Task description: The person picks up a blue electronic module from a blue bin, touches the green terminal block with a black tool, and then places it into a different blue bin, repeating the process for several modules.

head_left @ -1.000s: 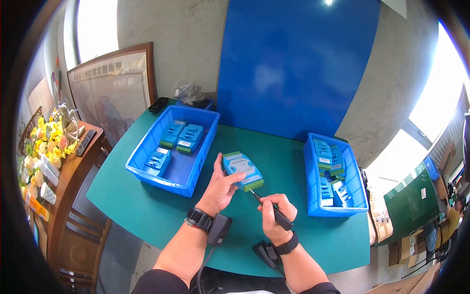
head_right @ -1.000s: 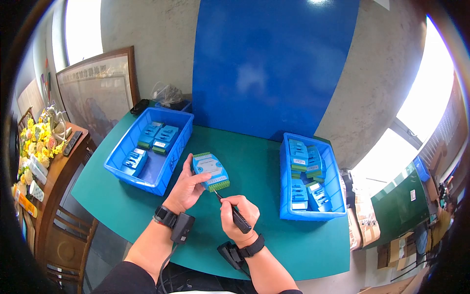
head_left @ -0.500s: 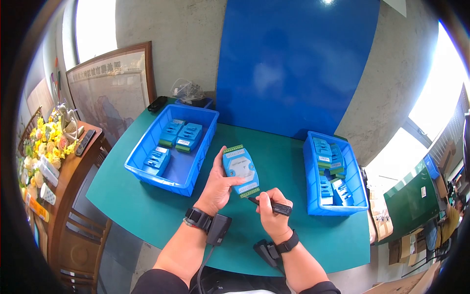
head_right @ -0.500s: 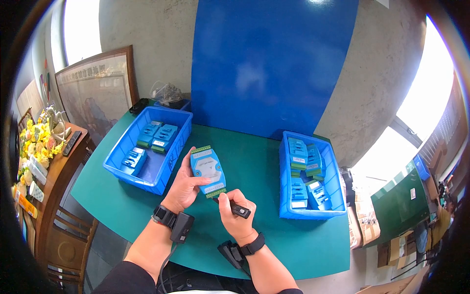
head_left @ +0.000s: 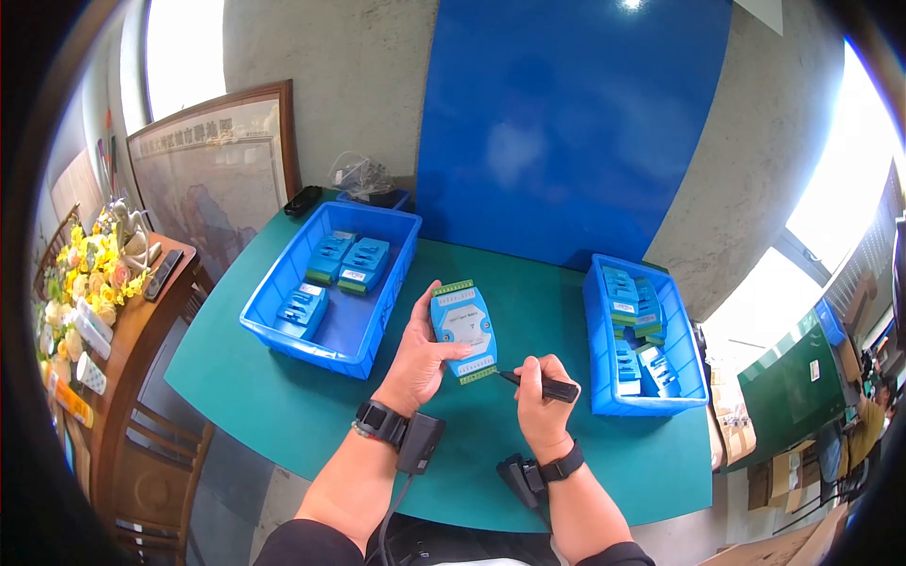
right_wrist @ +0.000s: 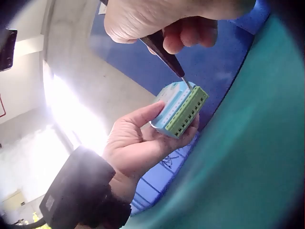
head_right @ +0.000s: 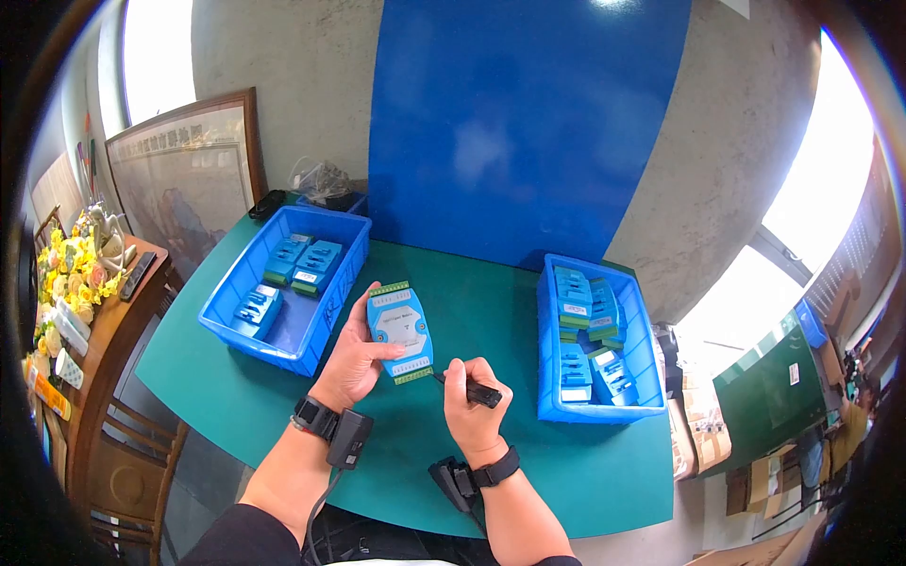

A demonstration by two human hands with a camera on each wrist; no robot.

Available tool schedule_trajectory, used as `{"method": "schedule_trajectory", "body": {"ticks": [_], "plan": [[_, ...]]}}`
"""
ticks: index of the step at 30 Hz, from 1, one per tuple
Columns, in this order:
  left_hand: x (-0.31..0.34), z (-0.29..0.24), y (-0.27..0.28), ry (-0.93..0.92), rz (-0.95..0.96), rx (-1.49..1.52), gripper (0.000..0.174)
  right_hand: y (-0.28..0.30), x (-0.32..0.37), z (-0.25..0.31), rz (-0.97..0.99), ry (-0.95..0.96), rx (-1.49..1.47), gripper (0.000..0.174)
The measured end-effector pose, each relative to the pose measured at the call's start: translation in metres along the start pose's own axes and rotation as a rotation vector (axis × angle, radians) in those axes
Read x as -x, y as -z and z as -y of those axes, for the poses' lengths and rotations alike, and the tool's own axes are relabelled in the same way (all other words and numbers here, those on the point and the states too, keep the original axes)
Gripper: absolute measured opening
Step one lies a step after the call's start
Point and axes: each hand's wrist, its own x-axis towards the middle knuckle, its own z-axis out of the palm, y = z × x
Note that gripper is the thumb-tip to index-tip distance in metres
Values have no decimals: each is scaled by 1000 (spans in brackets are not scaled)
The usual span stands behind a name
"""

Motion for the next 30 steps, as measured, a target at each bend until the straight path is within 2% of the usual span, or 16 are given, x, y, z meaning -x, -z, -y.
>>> {"method": "schedule_trajectory", "body": {"ticks": [3,6,9,12,15,16,19,22,30], "plan": [[-3,3,5,40,9,-22,83,0,1,2,-46,79,29,23],[-2,1,5,36,13,-46,74,1,-2,-4,-7,153,188,22],[-2,3,5,35,27,-60,70,3,1,2,-67,150,134,16],[1,0,1,74,66,-98,70,2,-1,18,-178,245,10,5],[2,1,-1,100,121,-122,69,2,-5,21,-110,440,70,12],[2,3,-2,112,139,-132,70,3,-4,22,-57,448,37,18],[3,7,-3,144,189,-167,70,0,-6,26,-6,521,71,20],[4,9,-5,164,210,-215,69,0,-9,26,102,515,125,19],[6,8,-6,161,203,-243,69,2,-7,21,0,460,92,15]]}}
